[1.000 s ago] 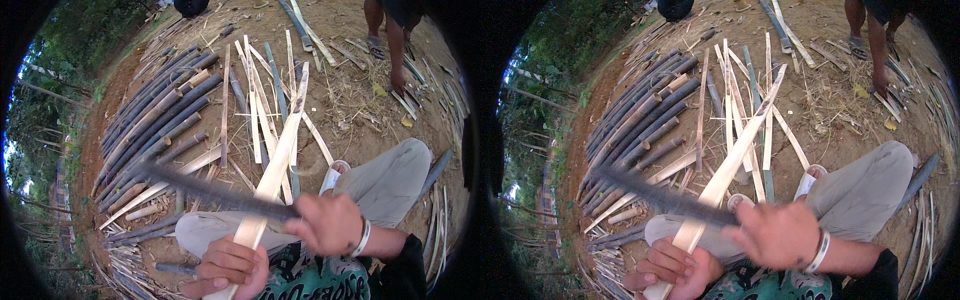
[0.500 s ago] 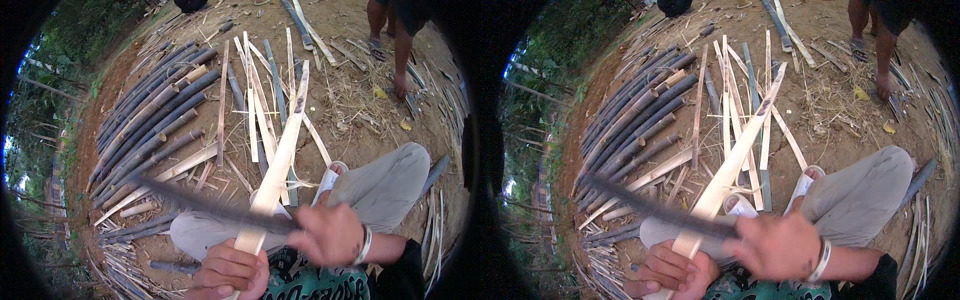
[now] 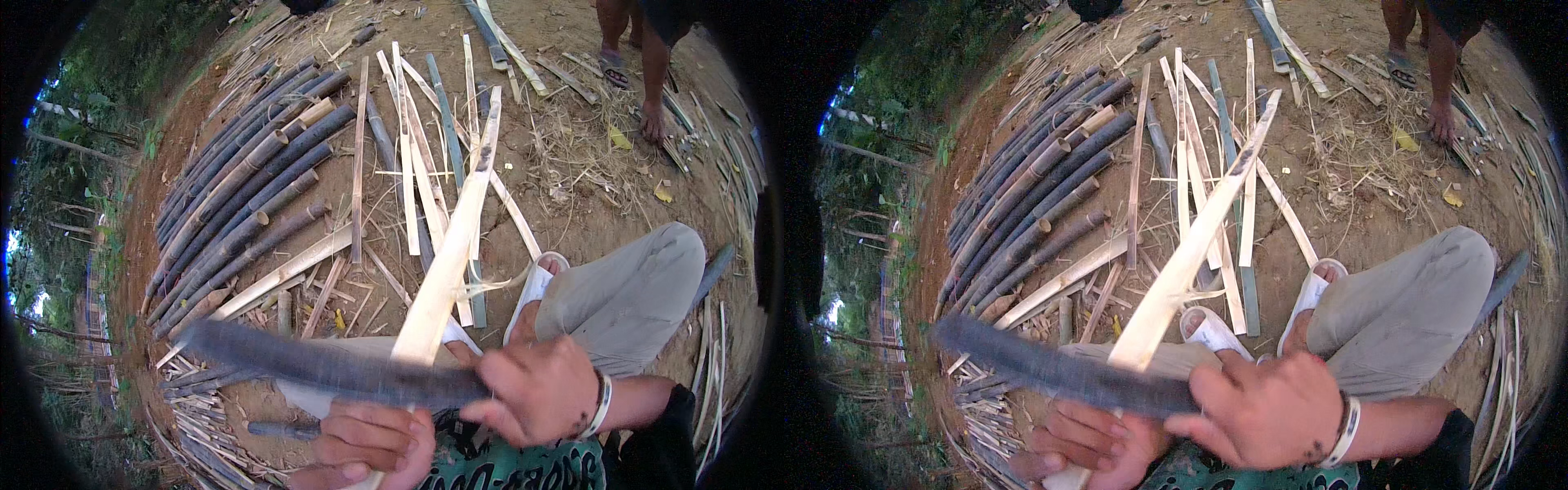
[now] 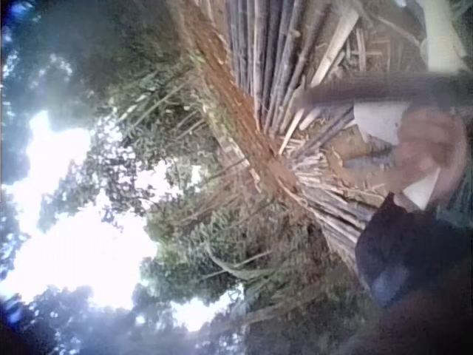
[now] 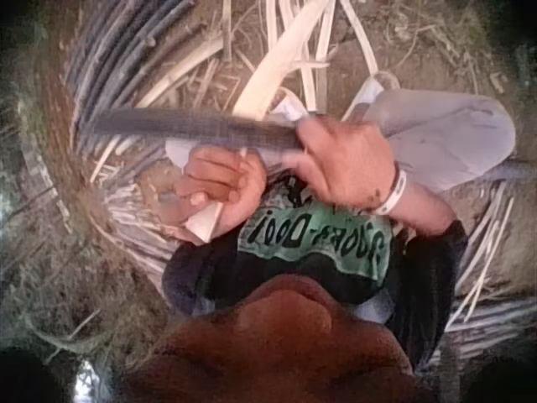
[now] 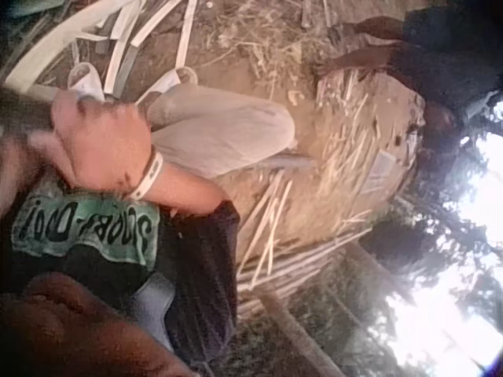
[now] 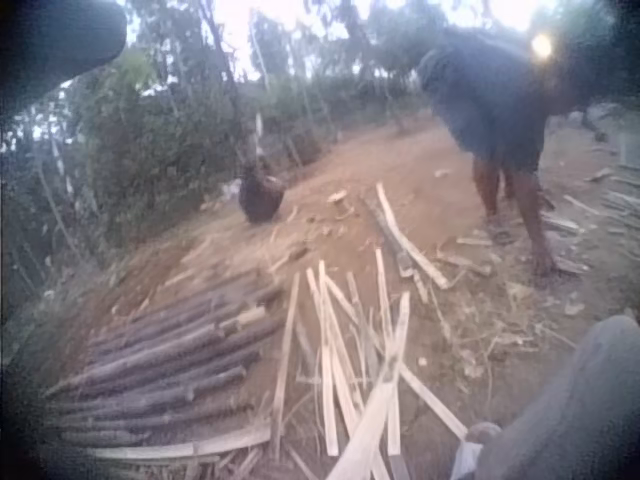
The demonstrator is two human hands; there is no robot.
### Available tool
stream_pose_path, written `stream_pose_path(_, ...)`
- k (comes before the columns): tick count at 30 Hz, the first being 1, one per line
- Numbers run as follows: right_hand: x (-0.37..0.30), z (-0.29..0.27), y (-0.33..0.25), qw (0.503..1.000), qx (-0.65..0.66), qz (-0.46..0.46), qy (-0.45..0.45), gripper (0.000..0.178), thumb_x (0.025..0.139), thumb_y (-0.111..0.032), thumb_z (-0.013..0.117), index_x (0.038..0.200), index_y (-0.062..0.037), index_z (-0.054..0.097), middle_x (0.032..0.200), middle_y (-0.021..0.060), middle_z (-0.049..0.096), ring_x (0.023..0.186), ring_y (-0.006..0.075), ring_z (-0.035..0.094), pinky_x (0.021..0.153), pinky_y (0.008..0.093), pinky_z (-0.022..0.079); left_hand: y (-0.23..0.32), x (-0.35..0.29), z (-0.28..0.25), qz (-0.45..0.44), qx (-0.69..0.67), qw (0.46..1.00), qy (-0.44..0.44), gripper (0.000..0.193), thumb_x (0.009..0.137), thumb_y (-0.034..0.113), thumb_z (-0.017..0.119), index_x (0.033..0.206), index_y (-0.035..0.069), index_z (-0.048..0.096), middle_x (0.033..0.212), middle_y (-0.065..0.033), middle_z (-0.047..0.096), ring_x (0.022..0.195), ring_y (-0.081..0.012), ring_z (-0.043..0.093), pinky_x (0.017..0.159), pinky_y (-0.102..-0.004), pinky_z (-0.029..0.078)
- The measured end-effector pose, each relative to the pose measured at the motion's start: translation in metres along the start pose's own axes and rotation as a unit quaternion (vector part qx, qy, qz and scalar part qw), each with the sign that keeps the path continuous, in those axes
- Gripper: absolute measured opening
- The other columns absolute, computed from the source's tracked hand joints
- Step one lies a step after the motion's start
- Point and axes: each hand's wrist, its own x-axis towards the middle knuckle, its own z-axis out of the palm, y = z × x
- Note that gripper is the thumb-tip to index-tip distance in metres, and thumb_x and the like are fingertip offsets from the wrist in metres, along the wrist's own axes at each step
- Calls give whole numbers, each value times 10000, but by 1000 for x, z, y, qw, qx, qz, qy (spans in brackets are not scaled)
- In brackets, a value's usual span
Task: The person sits on the ground and uses a machete to shave and split bamboo strips. They hold the bamboo with one hand and repeatedly strike it with the machete to remove the outer layer and split the material into thinner pieces.
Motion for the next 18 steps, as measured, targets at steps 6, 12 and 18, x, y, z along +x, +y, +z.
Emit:
stream_pose_path(6,4,7,7,1000,-8,6,5,412,888,-472,558,836,-65,521,603,119,587,480,317,603,432,434,475,8,17,25,13,51,997,48,505,639,-103,752,949,59,388,546,-23,447,460,-158,467,459,-260,435)
stream_pose_path(12,16,15,35,996,6,81,32,396,892,-458,551,833,-67,534,628,144,610,494,317,619,461,457,486,-2,16,35,87,-69,976,186,578,607,-81,796,934,93,352,539,-22,446,450,-148,471,420,-230,381)
stream_pose_path(18,10,12,33,997,-76,-6,6,335,906,-421,535,916,-87,562,587,135,586,494,333,614,471,472,487,-6,1,6,57,64,995,57,533,631,-87,766,910,96,350,527,-6,401,445,-137,453,414,-213,353)
